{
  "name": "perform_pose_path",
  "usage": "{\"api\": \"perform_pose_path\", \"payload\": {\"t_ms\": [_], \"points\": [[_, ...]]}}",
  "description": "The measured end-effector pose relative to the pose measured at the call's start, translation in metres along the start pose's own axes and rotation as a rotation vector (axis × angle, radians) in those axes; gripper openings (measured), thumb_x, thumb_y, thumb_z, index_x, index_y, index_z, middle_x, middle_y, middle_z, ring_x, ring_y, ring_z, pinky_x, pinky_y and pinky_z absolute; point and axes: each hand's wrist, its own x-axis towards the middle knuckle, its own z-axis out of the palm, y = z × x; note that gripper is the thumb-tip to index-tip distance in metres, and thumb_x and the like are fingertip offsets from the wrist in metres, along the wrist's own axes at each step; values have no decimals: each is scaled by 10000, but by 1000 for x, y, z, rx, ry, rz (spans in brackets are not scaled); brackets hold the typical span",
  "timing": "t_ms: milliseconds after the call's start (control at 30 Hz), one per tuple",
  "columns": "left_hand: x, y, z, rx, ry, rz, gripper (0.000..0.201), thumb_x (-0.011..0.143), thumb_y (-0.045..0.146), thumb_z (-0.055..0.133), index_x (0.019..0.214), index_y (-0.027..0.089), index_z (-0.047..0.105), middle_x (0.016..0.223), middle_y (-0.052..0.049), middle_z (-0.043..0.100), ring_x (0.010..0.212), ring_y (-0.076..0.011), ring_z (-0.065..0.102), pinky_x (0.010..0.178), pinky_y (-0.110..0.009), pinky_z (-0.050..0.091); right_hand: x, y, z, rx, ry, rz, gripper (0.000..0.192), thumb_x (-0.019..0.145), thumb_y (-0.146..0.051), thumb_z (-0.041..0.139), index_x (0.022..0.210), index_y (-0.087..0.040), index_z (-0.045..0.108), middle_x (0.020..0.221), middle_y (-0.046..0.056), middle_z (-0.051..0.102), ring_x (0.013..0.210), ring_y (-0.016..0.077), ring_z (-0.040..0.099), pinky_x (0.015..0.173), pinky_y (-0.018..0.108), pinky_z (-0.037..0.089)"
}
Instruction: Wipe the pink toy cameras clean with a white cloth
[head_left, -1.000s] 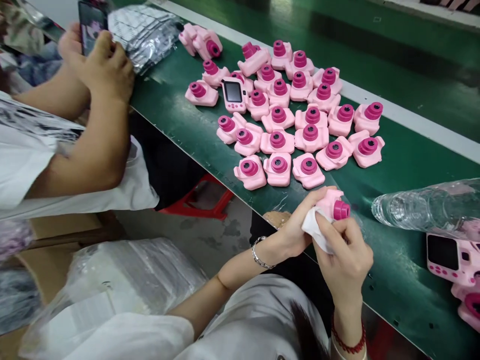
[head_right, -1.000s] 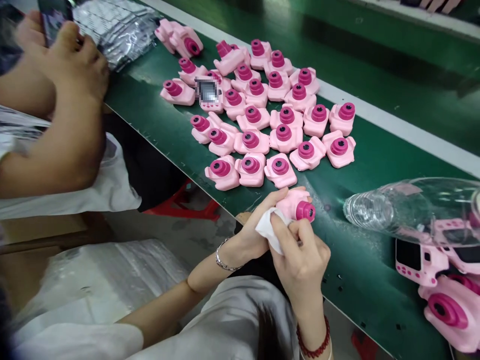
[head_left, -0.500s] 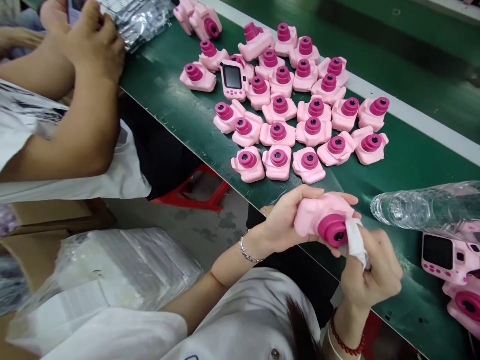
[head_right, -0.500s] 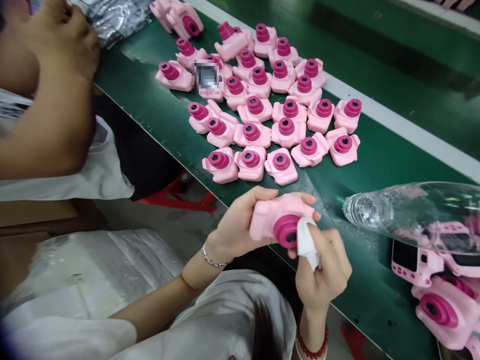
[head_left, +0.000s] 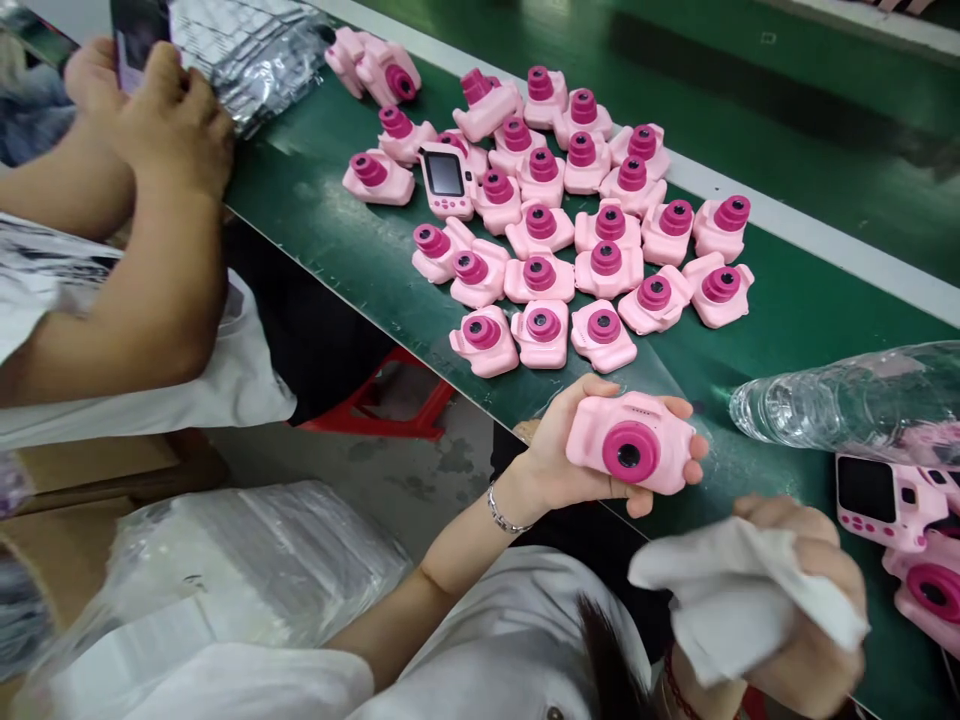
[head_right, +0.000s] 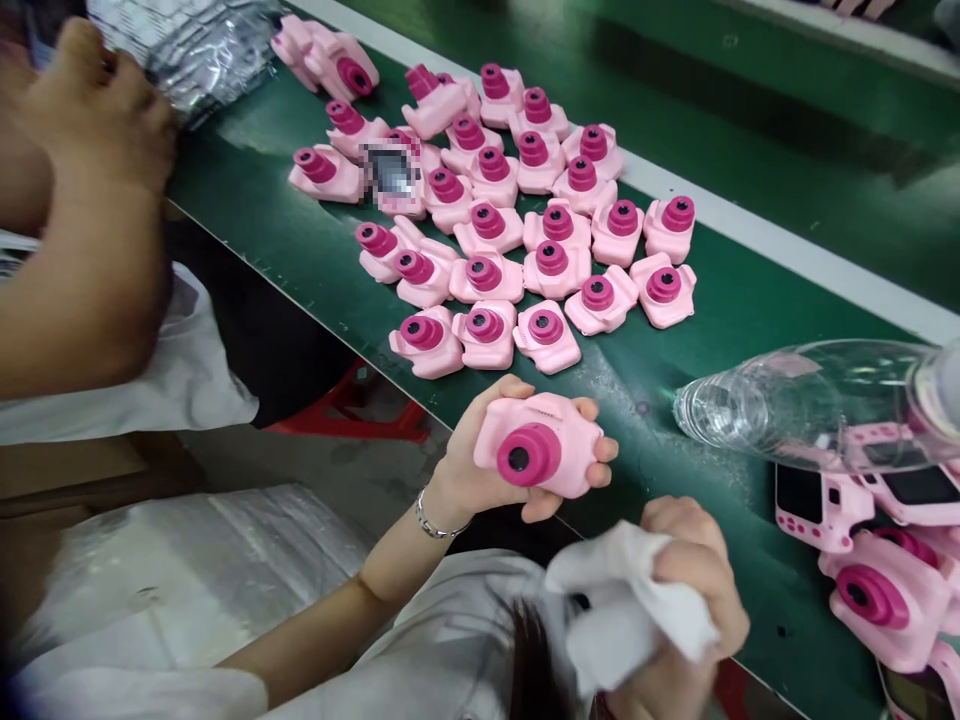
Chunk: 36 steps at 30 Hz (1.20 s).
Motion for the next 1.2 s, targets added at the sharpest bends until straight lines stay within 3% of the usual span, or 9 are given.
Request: {"api": "perform_pose_path", "payload": {"t_ms": [100, 200, 500, 667, 800, 867, 967, 1100, 1200], "points": [[-1, 0, 2, -16, -25, 16, 489, 683, 521, 641, 1022, 171, 686, 1038, -144, 703, 877, -274, 685, 469, -240, 486, 4, 2, -7, 390, 78, 135, 357, 990, -361, 501, 658, -239, 458, 698, -16, 241, 630, 160, 381, 619, 313, 477], [-1, -1, 3, -12, 7, 36, 472, 687, 511, 657, 1011, 168, 676, 1031, -139, 695, 905, -280, 693, 506, -248, 511, -1, 1, -1, 540, 72, 243, 294, 993, -384, 494, 731, -263, 552, 803, -2, 329, 779, 174, 490, 756, 362, 533], [0, -5, 4, -43, 3, 24, 388, 708, 479, 678, 967, 192, 652, 911, -84, 709, 835, -267, 735, 551, -262, 511, -50, -12, 41, 74, 87, -41, 249, 916, -123, 484, 1028, -231, 678, 939, 48, 524, 840, 208, 587, 677, 394, 529], [-1, -6, 9, 6, 68, 54, 419, 690, 510, 678, 969, 198, 649, 935, -87, 714, 854, -279, 726, 613, -298, 513, -46, -10, 34, 45, 26, 45, 256, 907, -119, 502, 1053, -241, 674, 982, 54, 614, 831, 197, 608, 652, 348, 512], [-3, -23, 12, 289, 307, 331, 653, 772, 618, 656, 1283, 213, 618, 1213, -113, 693, 1119, -310, 674, 849, -367, 536, -37, -9, 36, -177, -44, -89, 277, 916, -108, 511, 1081, -248, 684, 980, 47, 615, 851, 181, 601, 672, 323, 498], [-6, -32, 12, 599, 344, 409, 867, 790, 617, 710, 1528, 257, 433, 1492, -126, 551, 1345, -329, 552, 1023, -395, 490, -31, -6, 39, -317, 34, -88, 233, 937, -128, 536, 1057, -247, 696, 949, 33, 589, 827, 157, 584, 673, 296, 483], [-11, -37, 10, 1104, 264, 334, 1132, 727, 470, 859, 1645, 276, 225, 1711, -131, 258, 1540, -362, 319, 1168, -444, 401, -21, 2, 38, -297, 341, 177, 124, 979, -266, 580, 999, -233, 698, 914, 24, 605, 810, 153, 598, 695, 288, 486], [-11, -31, 11, 1317, 345, 462, 818, 765, 462, 860, 1490, 273, 534, 1549, -113, 531, 1431, -336, 485, 1192, -465, 399, -7, 14, 24, 56, 437, 654, 304, 929, -488, 657, 1048, -212, 701, 942, 39, 707, 815, 189, 675, 708, 316, 543], [-9, -27, 11, 1245, 331, 557, 745, 686, 405, 928, 1366, 279, 652, 1416, -86, 653, 1322, -310, 592, 1182, -436, 424, -4, 20, 15, 154, 399, 777, 392, 868, -547, 703, 1045, -198, 699, 978, 55, 741, 832, 205, 708, 713, 327, 577]]}}
